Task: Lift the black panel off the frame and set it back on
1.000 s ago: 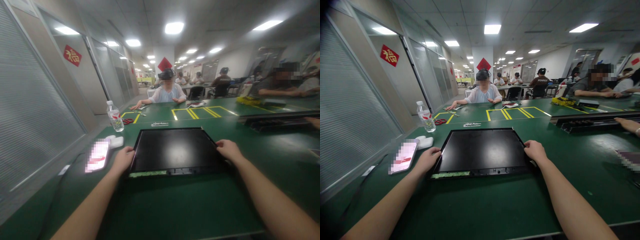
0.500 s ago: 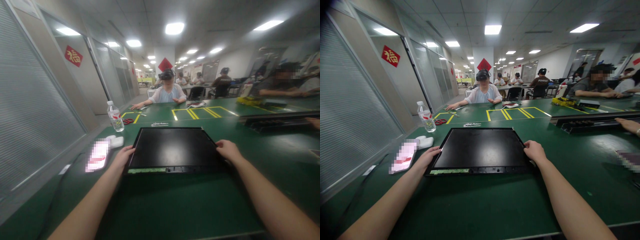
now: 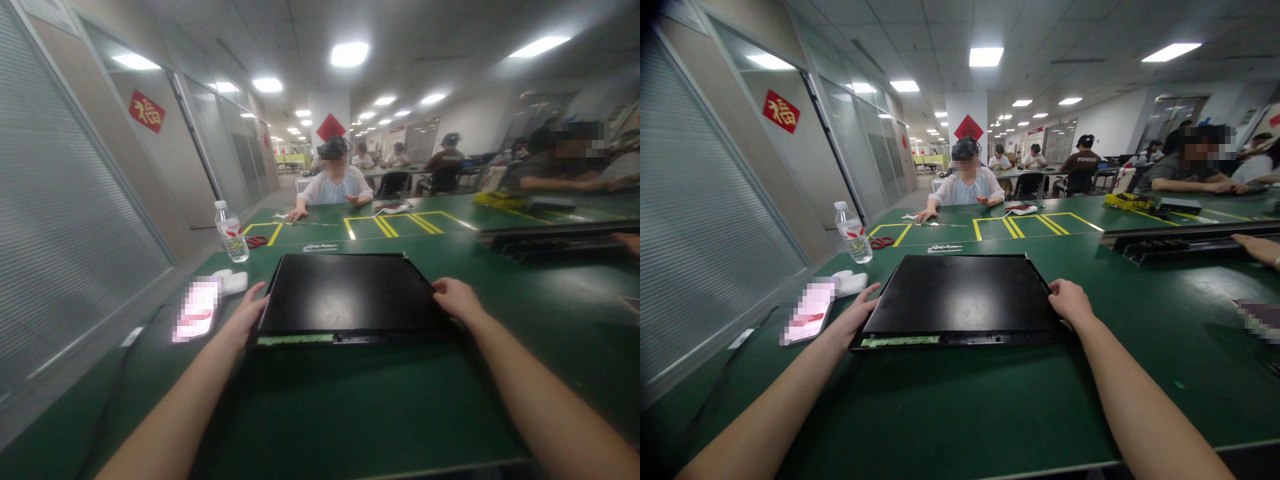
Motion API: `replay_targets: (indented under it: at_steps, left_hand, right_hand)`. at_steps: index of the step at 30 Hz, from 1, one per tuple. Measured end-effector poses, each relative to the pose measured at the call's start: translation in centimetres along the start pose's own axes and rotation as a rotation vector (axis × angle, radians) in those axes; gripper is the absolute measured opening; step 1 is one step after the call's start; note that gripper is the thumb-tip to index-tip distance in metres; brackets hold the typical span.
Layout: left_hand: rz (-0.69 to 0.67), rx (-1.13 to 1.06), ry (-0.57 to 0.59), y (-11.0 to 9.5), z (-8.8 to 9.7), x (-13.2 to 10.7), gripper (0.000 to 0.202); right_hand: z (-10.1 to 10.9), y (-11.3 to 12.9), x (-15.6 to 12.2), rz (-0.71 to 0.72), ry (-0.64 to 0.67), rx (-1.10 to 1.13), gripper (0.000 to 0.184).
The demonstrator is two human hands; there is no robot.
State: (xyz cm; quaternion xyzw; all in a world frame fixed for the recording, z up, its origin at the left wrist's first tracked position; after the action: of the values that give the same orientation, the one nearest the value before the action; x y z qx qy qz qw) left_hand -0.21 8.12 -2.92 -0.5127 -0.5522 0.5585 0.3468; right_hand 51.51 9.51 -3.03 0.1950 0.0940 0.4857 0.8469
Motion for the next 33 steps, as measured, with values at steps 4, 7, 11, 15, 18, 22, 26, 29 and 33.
replay_targets:
  at_steps: [4, 7, 11, 15, 18, 22, 26, 29, 33]
  left_hand:
    - [0.022, -0.043, 0.089, -0.4, -0.9, -0.8, 0.053]
    - [0.011, -0.021, 0.089, -0.8, -0.8, -1.0, 0.041]
    - [-0.004, 0.033, 0.076, -1.2, -0.8, -1.0, 0.025]
    - [-0.018, 0.143, 0.019, -1.0, -0.7, -1.2, 0.008]
    - [-0.1, 0.216, 0.04, -1.2, -1.2, -1.3, 0.013]
    - [-0.122, 0.231, 0.066, -1.4, -1.5, -1.7, 0.022]
    - [-0.126, 0.174, 0.107, -1.9, -1.7, -1.9, 0.023]
    - [-0.135, 0.137, 0.12, -2.2, -1.8, -2.0, 0.024]
    - [-0.139, 0.123, 0.111, -2.3, -1.8, -2.0, 0.027]
  right_hand:
    - [0.1, 0.2, 0.0, 0.02, -0.021, -0.013, 0.031]
    - [0.1, 0.2, 0.0, 0.031, -0.041, -0.015, 0.031]
    - [0.0, 0.4, -0.1, 0.055, -0.065, -0.038, 0.033]
    - [-0.2, 0.6, -0.3, 0.053, -0.053, -0.081, 0.034]
    - [-0.1, 0.8, -0.4, 0.051, -0.058, -0.089, 0.034]
    - [0.0, 0.8, -0.5, 0.046, -0.062, -0.077, 0.032]
    - [0.0, 0.5, -0.4, 0.033, -0.065, -0.056, 0.032]
    - [0.0, 0.4, -0.3, 0.033, -0.054, -0.009, 0.035]
    - [-0.4, 0.5, -0.3, 0.049, -0.02, 0.035, 0.04]
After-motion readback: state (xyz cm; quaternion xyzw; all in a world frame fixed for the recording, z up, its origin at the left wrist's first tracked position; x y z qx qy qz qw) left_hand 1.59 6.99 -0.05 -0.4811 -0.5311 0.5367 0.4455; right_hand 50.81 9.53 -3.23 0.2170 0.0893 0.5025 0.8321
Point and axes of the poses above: each hand's wrist, its own x-axis towards the middle knuckle, its own z-axis out of the back of the hand, y = z × x, the point moved 8 cm from there along x, towards the middle knuckle, and after that the axes turned 9 degrees about -z, right-handed, at the moved point
